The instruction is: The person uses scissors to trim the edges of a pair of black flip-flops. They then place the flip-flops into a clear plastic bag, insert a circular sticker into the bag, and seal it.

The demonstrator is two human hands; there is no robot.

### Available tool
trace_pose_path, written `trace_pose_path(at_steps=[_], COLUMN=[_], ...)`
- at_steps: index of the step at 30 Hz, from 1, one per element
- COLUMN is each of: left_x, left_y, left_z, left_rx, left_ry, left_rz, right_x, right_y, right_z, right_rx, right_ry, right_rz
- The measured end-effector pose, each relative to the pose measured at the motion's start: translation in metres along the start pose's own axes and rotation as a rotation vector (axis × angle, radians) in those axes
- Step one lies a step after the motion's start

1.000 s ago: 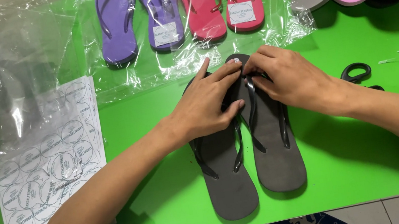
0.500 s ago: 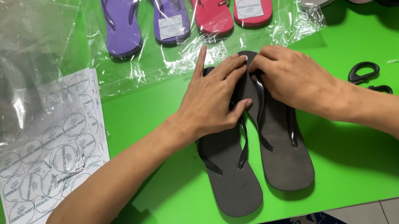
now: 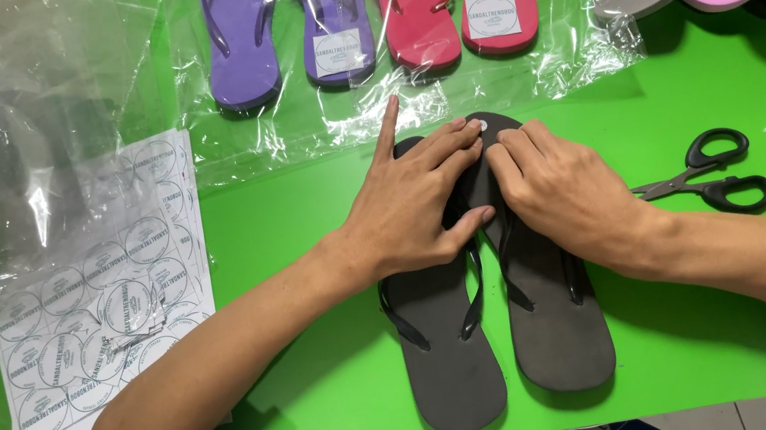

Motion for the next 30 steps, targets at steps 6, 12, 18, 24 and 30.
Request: trace_pose_path(at_steps=[6, 12, 18, 24, 30], left_x=[-0.025, -0.026, -0.012, -0.008, -0.006], left_y=[0.005, -0.017, -0.016, -0.015, -0.015], left_z=[0.001, 0.028, 0.036, 0.037, 0.039], left_rx=[0.018, -0.098, -0.169, -0.183, -0.177], left_ry=[0.020, -0.049, -0.047, -0.045, -0.050], left_rz=[0.120, -0.171, -0.218, -0.161, -0.187], right_x=[-0.012, -0.029, -0.041, -0.037, -0.028], right_y=[0.008, 0.009, 0.007, 0.003, 0.003], right_z=[-0.003, -0.003, -0.006, -0.009, -0.003], right_rx=[0.019, 0.005, -0.025, -0.028, -0.038], right_ry=[0.015, 0.053, 0.049, 0.072, -0.011], right_rz=[-0.115, -0.209, -0.250, -0.230, -0.270])
Point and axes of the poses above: each hand's wrist, its own z-axis away from the middle knuckle, its own x-axis out of the palm, y = z × x, the point moved 7 cm from there along -z, towards the middle knuckle, and after that the axes turned 1 degree about -y, right-handed, at the moved point
